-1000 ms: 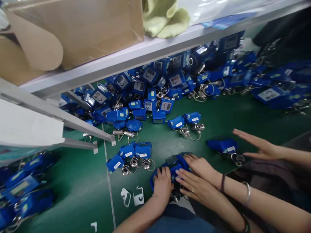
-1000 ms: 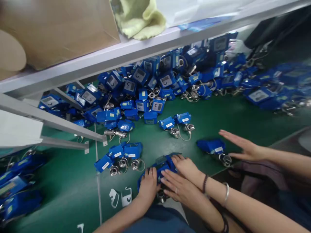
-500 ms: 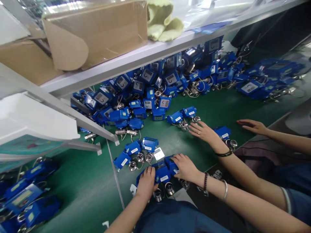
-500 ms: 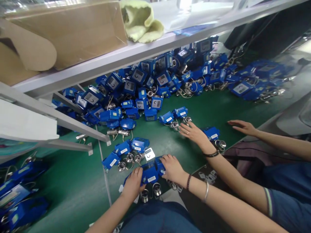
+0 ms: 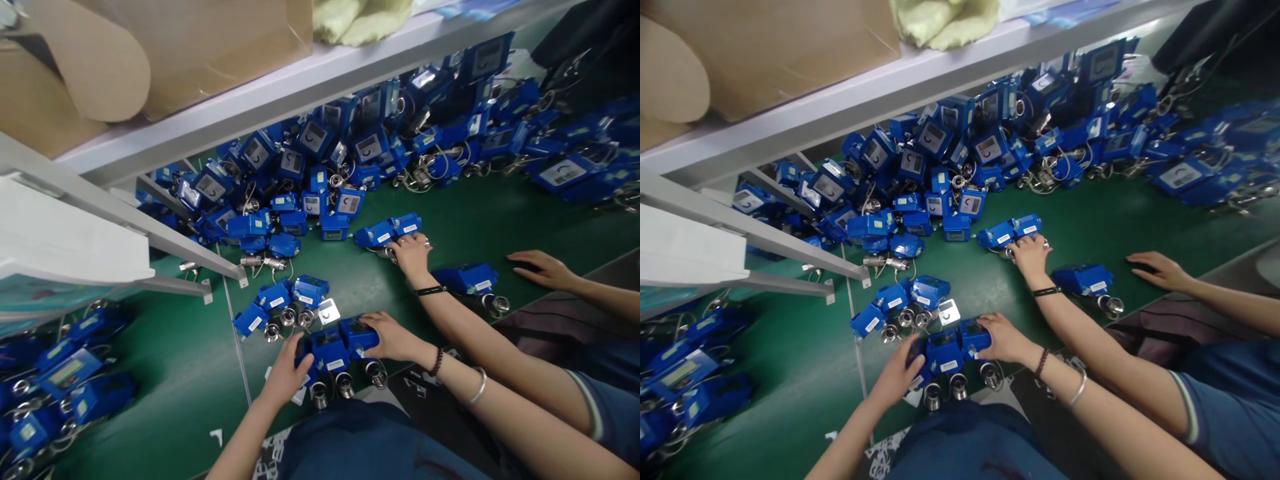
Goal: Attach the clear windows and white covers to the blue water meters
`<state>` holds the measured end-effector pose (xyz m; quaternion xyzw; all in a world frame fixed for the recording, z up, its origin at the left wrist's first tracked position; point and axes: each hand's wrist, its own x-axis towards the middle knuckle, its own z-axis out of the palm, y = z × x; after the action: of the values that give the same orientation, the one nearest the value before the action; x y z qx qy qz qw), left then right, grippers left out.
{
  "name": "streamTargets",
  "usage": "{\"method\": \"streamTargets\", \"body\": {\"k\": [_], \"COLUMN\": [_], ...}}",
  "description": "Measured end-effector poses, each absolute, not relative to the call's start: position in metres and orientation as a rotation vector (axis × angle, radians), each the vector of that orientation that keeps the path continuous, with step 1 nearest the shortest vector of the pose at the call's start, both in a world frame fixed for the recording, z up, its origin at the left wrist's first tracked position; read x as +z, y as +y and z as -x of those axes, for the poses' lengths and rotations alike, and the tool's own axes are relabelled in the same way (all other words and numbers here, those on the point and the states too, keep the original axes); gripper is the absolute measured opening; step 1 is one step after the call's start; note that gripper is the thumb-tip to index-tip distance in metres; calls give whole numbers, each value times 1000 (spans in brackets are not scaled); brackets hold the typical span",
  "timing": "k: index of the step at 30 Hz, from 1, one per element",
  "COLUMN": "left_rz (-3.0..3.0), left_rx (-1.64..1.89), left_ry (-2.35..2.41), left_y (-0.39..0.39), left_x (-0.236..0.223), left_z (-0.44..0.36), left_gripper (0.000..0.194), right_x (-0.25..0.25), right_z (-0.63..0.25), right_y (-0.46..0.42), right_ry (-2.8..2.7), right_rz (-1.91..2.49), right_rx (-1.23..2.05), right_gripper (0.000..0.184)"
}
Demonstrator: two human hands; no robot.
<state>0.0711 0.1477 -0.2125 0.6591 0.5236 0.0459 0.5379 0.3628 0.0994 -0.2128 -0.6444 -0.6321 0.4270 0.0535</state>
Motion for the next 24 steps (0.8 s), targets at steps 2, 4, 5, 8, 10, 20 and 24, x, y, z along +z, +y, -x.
{"method": "streamTargets", "body": {"k": [2,4,5,8,10,20,24], "left_rz": [-1433,-1372,-1348,-1318,-1335,-1597,-1938], "left_rx": [155,157,159,175,198,444,479], "left_ry": [1255,1269,1274,1294,1313,1634,1869], "left_y": [156,164,168,172,172,172,193], "left_x": [-220,-228,-232,-243,-248,-230,-211], "left_z": [-58,-46,-41,-32,-30,-18,-29], "left_gripper": [57,64,67,70,64,36,50], "right_x": [-217,-221,-223,-230,-234,-224,-204], "right_z": [-369,-374,-376,-379,-379,-351,-295], "right_y": [100,101,102,106,109,166,200], "right_ry": [-1900,-1877,-1862,-1815,-1798,-1883,-1974], "right_rz": [1946,1922,1917,1965,2019,2103,2011], "right_rx": [1354,1403,1412,1370,1322,1039,913], "right_gripper": [84,79,70,38,31,37,67]}}
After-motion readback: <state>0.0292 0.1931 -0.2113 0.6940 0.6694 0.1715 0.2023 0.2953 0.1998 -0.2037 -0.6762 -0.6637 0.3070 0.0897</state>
